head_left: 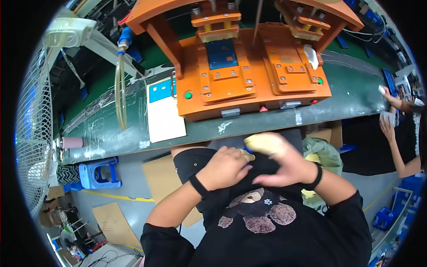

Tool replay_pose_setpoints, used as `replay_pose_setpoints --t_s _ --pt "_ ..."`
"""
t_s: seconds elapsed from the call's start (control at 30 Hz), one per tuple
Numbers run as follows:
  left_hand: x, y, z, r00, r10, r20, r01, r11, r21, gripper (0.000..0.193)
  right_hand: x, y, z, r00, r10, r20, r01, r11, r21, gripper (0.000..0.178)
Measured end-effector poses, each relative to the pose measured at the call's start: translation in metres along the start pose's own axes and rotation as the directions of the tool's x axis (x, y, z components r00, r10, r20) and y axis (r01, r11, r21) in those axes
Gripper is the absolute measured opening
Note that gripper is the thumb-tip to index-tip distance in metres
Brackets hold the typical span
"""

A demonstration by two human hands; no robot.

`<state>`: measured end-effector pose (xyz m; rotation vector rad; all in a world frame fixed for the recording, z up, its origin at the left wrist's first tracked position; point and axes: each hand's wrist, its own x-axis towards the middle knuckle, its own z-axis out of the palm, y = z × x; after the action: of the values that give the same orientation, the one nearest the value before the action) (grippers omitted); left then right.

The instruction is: Operator uses a semi-automatic press machine to assemble or bond plastic and electronic components.

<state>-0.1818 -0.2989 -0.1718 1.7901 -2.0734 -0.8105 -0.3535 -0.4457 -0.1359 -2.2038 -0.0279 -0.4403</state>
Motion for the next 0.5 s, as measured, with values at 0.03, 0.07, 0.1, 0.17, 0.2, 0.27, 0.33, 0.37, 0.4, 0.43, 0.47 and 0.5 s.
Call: replay_pose_setpoints --t_s 0.03,0.07,0.1,0.17,0.2,0.27,0.33,0.37,0.4,0.43,0.47,0.5 --pt "0.004 -0.012 0.030 0.962 0.186 -0.201 -0.193 0.981 -0.015 0.029 0.017 -0.006 0.014 0.990 -0.038 0.138 0.027 0.996 0.079 0.073" --pt "0.009 -0.009 0.044 0.939 0.226 -0.258 -0.235 0.972 -0.004 0.025 0.025 -0.006 0.027 0.979 -0.038 0.200 0.023 0.997 0.077 0.073" --pt "0.013 -0.005 0.051 0.912 0.264 -0.313 -0.274 0.962 0.013 0.021 0.029 -0.002 0.039 0.965 -0.041 0.259 0.023 0.997 0.075 0.073" --pt "0.020 0.001 0.056 0.912 0.271 -0.308 -0.283 0.959 0.009 0.021 0.033 0.009 0.059 0.868 0.005 0.497 -0.030 0.999 0.043 0.077" --pt "0.020 0.004 0.059 0.915 0.265 -0.304 -0.278 0.960 0.001 0.021 0.032 0.010 0.064 0.856 0.000 0.517 -0.046 0.996 0.076 0.076" --pt "0.020 0.004 0.061 0.922 0.248 -0.298 -0.265 0.964 -0.017 0.021 0.033 0.008 0.065 0.842 -0.005 0.539 -0.064 0.992 0.109 0.074" --pt "0.019 0.005 0.066 0.930 0.219 -0.296 -0.242 0.969 -0.044 0.021 0.033 0.000 0.059 0.748 0.095 0.656 -0.196 0.977 0.081 0.072" --pt "0.018 0.005 0.068 0.934 0.204 -0.295 -0.231 0.971 -0.059 0.021 0.028 0.002 0.065 0.744 0.096 0.661 -0.199 0.977 0.082 0.072" --pt "0.018 0.005 0.069 0.937 0.193 -0.291 -0.222 0.973 -0.070 0.021 0.022 0.006 0.074 0.814 0.057 0.578 -0.137 0.986 0.095 0.071" --pt "0.018 0.004 0.070 0.941 0.182 -0.287 -0.213 0.974 -0.082 0.021 0.017 0.010 0.080 0.872 0.015 0.488 -0.074 0.992 0.101 0.071" --pt "0.019 0.004 0.071 0.944 0.172 -0.282 -0.205 0.974 -0.094 0.020 0.014 0.014 0.083 0.872 0.019 0.489 -0.078 0.992 0.101 0.071" --pt "0.018 0.004 0.073 0.948 0.159 -0.276 -0.195 0.975 -0.106 0.020 0.012 0.016 0.085 0.879 -0.016 0.477 -0.035 0.995 0.097 0.071"
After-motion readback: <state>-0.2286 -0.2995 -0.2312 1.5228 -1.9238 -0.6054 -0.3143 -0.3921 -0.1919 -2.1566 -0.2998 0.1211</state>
